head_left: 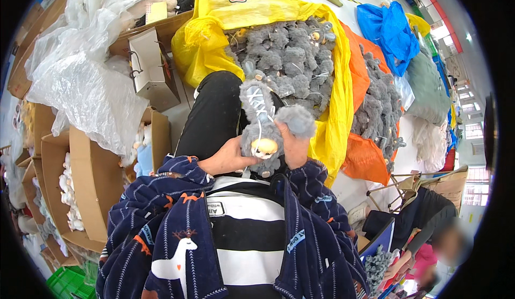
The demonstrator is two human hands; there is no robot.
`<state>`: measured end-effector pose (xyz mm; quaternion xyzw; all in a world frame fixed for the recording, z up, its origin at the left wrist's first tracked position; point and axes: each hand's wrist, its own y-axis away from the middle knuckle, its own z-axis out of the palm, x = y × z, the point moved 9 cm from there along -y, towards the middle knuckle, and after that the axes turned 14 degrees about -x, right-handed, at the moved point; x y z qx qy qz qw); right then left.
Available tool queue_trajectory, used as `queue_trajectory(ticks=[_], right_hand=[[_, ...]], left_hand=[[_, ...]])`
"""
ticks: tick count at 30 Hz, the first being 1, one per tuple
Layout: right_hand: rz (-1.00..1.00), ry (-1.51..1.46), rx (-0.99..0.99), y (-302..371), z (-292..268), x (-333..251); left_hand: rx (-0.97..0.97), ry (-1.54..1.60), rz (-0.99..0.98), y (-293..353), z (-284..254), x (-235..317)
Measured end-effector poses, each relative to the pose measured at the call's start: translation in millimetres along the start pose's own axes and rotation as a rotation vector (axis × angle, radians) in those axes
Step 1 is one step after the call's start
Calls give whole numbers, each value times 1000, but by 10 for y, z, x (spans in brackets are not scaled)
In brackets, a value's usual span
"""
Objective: The person sits on the floor and repeatedly picks up gray stuffed toys from a yellow sack. They trim loose threads and fluff the toys using small scissors, then place the finished items back into the sack.
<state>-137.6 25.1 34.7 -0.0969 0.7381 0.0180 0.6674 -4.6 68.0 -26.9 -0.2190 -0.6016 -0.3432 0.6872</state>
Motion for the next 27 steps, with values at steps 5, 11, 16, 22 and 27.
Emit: queue_trajectory(ticks=[5, 11, 16, 22, 27], right_hand=[[542, -279, -51, 145, -21, 504], [292, -97, 29, 288, -120, 9], [-257, 792, -573, 236, 977, -842], [-156, 844, -230, 100, 579, -770], [9, 1074, -242, 33, 604, -649]], left_hand=[[110, 156, 85, -44, -130, -89], [148, 62, 89, -38, -170, -67], [169, -314, 225, 30, -167, 176], [207, -174, 10, -24, -197, -11], [239, -252, 25, -11, -118, 180]])
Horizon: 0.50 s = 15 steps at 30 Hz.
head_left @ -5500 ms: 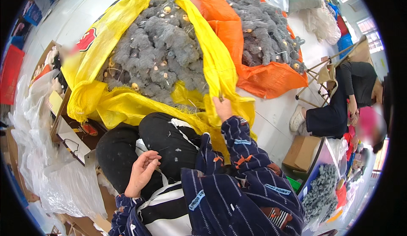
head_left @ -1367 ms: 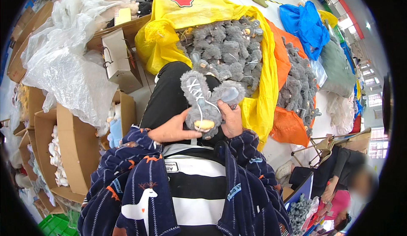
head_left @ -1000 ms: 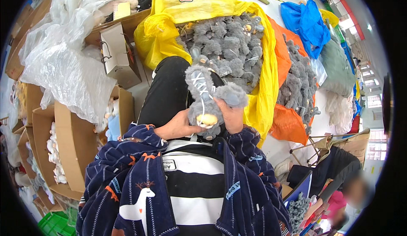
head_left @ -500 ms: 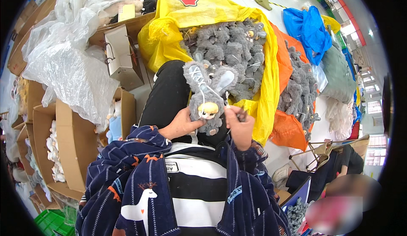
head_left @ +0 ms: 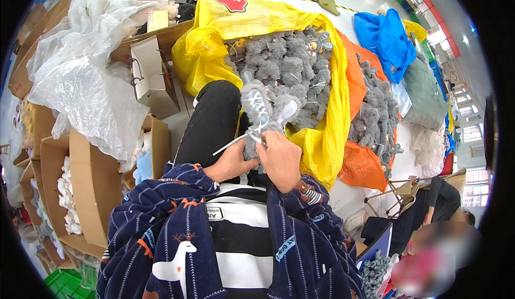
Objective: The person sits on the floor and repeatedly picks up gray stuffed toys from a yellow sack. They trim loose threads and fluff the toys using small scissors, then place the finished items back into the sack.
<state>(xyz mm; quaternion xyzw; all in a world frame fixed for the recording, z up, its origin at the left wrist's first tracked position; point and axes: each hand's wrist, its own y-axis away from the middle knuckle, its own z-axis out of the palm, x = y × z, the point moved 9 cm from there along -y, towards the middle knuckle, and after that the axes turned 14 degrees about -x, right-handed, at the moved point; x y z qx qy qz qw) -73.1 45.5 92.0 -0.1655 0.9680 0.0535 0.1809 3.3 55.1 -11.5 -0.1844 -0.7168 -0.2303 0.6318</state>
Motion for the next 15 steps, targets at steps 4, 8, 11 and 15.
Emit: queue_trajectory(ticks=[4, 8, 11, 15], right_hand=[[72, -105, -156, -142, 136, 134], [-61, -596, -286, -382, 270, -136], [-317, -880, -328, -370, 276, -489], [-212, -796, -205, -242, -53, -67]], left_hand=[[24, -88, 76, -15, 4, -19], [-58, -114, 41, -76, 71, -266], [239, -27, 130, 2, 105, 58], [-141, 160, -86, -52, 3, -276]])
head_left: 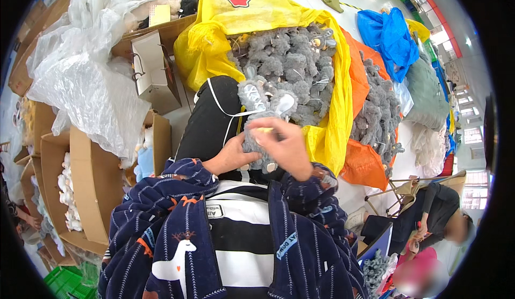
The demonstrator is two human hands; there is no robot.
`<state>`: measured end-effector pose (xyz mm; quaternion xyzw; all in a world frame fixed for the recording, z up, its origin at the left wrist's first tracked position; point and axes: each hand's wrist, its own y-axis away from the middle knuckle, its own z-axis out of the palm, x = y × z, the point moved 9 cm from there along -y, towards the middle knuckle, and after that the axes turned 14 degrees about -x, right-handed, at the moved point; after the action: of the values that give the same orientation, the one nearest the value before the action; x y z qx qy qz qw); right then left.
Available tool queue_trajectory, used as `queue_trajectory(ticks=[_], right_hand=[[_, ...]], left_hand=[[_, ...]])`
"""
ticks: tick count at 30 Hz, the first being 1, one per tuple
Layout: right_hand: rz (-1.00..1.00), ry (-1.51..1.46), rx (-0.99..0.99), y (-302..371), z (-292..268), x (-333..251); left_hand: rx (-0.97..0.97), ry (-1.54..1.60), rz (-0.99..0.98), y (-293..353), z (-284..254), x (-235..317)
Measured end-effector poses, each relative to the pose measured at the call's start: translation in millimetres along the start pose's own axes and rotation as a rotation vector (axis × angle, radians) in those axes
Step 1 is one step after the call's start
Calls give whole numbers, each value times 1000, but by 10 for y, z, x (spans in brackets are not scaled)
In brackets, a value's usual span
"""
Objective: The person sits on the floor and repeatedly picks up gray stuffed toys from a yellow sack. They trim loose threads and fluff the toys using small scissors, then place the finished items back into the sack.
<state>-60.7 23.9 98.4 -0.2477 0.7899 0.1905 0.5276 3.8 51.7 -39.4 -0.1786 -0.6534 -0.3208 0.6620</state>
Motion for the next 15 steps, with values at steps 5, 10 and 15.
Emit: queue_trajectory(ticks=[5, 10, 15], right_hand=[[247, 55, 333, 635, -477, 702], [79, 342, 180, 703, -85, 562], [1, 294, 212, 681, -47, 530]], left_hand=[[2, 322, 45, -7, 22, -29], [-21, 455, 40, -3, 36, -58], [6, 523, 56, 19, 19, -9]])
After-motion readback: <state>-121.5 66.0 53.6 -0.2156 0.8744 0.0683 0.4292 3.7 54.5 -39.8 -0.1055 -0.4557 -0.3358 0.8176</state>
